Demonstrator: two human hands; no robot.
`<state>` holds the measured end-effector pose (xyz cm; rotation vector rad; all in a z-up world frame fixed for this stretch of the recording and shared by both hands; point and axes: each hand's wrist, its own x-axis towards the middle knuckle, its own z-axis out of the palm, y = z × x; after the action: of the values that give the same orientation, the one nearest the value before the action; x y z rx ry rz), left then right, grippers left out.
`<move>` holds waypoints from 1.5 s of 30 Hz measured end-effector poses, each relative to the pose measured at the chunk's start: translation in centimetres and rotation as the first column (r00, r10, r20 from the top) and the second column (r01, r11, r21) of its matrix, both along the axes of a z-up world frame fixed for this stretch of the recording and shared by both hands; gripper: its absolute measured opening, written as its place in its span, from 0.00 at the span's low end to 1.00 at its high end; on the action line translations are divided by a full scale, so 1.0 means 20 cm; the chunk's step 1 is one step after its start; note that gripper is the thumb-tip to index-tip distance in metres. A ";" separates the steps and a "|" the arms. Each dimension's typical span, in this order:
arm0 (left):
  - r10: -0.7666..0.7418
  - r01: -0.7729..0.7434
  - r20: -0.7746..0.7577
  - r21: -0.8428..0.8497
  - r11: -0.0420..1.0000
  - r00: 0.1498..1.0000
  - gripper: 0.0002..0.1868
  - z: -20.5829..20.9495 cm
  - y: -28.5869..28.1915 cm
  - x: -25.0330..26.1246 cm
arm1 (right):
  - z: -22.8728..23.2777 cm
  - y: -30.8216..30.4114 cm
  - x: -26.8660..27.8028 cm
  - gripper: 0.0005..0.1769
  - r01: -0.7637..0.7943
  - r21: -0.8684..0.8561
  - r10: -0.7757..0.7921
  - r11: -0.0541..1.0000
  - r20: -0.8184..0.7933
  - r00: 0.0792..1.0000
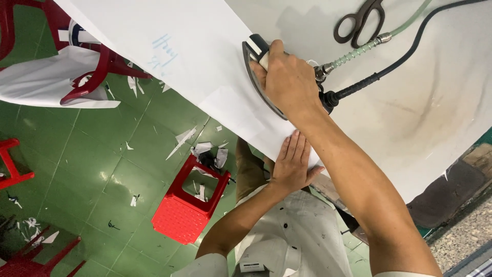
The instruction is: The person irons a white fabric piece on a worktable using a steam iron and a black pressing block. They repeatedly smooth the fabric, fold it, and trim the edges with scissors. The person also uses a curved pressing ham to press curved sections of the fabric.
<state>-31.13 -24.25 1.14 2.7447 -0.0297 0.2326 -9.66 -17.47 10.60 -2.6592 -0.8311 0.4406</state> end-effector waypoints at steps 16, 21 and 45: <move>-0.176 0.203 0.143 -0.198 0.959 0.974 0.35 0.02 0.25 -0.09 | 0.00 0.11 0.15 0.26 -0.048 -0.059 0.054 0.997 0.111 0.992; -0.054 0.120 0.279 -0.226 0.967 0.959 0.40 -0.10 0.74 -0.03 | 0.21 0.16 0.15 0.23 -0.023 -0.108 0.017 0.994 -0.059 0.998; 0.146 -0.157 0.072 0.201 0.967 0.987 0.40 0.06 2.61 1.14 | 0.16 0.35 0.22 0.23 0.065 -0.252 -0.073 0.966 -0.022 0.997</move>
<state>-8.31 28.03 2.29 2.9491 0.1498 0.3685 -5.24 -10.55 13.82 -2.8935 -0.7124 0.6038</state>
